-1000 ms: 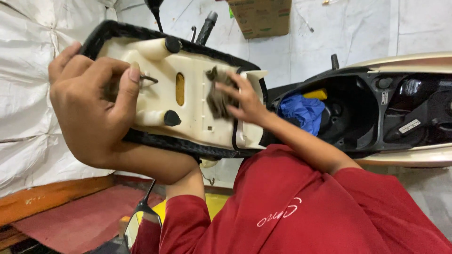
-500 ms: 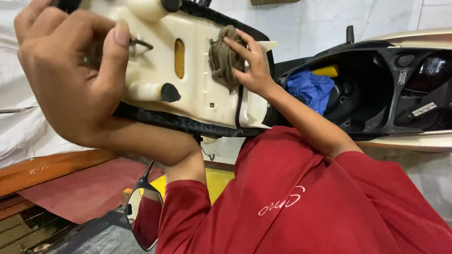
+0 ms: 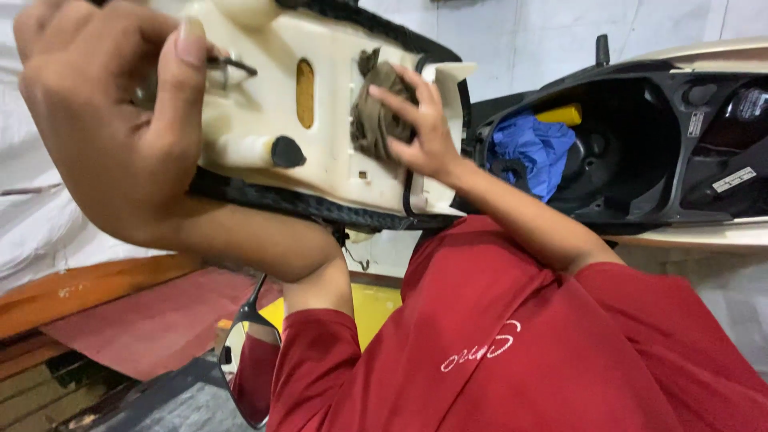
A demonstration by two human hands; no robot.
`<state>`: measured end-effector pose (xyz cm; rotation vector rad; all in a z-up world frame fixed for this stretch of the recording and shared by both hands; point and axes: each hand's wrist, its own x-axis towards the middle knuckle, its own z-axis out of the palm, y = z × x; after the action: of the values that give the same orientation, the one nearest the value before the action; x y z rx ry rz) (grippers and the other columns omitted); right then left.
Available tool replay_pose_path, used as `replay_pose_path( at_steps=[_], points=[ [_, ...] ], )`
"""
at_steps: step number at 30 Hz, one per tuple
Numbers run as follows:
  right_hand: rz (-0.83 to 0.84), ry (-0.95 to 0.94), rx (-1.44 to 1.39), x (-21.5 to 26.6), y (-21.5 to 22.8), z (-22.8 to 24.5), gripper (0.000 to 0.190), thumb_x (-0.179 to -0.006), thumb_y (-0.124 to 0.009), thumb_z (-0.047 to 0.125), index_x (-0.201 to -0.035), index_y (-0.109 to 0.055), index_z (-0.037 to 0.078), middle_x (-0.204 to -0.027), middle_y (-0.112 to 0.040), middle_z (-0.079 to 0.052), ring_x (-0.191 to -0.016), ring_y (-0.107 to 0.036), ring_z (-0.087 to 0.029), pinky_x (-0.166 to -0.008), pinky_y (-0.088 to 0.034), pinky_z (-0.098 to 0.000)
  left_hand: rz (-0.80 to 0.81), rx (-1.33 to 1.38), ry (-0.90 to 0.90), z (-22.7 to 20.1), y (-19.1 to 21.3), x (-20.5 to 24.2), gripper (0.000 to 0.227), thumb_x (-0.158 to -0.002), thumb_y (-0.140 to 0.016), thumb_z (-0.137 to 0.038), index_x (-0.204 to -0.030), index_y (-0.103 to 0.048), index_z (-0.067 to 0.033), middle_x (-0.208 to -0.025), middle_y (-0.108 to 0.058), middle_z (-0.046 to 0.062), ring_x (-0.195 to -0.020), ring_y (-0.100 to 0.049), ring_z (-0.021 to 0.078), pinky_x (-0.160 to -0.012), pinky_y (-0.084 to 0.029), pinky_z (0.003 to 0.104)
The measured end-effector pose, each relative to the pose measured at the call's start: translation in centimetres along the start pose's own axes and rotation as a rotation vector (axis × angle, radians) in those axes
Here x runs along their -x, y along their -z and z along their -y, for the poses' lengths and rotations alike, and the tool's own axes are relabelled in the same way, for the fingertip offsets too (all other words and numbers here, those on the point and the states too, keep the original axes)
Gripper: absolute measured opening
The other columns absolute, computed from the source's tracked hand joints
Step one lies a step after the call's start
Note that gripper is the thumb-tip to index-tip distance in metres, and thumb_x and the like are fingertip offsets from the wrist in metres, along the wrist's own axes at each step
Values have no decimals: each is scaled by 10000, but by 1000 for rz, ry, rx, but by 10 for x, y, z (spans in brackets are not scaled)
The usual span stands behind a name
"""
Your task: The person holds a white plastic motorcycle part in their left hand and wipes its surface with a cloth held in their right hand. The person rotates the part to clean different areas while standing in a workshop environment.
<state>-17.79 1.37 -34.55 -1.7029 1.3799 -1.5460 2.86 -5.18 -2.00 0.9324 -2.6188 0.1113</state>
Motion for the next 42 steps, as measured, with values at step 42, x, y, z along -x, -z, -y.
replay_pose_path(
  at_steps=[42],
  points=[
    [-37, 41, 138, 2, 3, -28, 607, -887, -807, 296, -1456, -596, 312, -1606, -402, -193, -1418, -450, -380, -1196, -403, -544, -41, -161, -288, -11, 5, -15, 107, -1092, -614, -105, -1031, -646, -24, -1006, -635, 105, -931, -541, 282, -960, -403, 393]
  ],
)
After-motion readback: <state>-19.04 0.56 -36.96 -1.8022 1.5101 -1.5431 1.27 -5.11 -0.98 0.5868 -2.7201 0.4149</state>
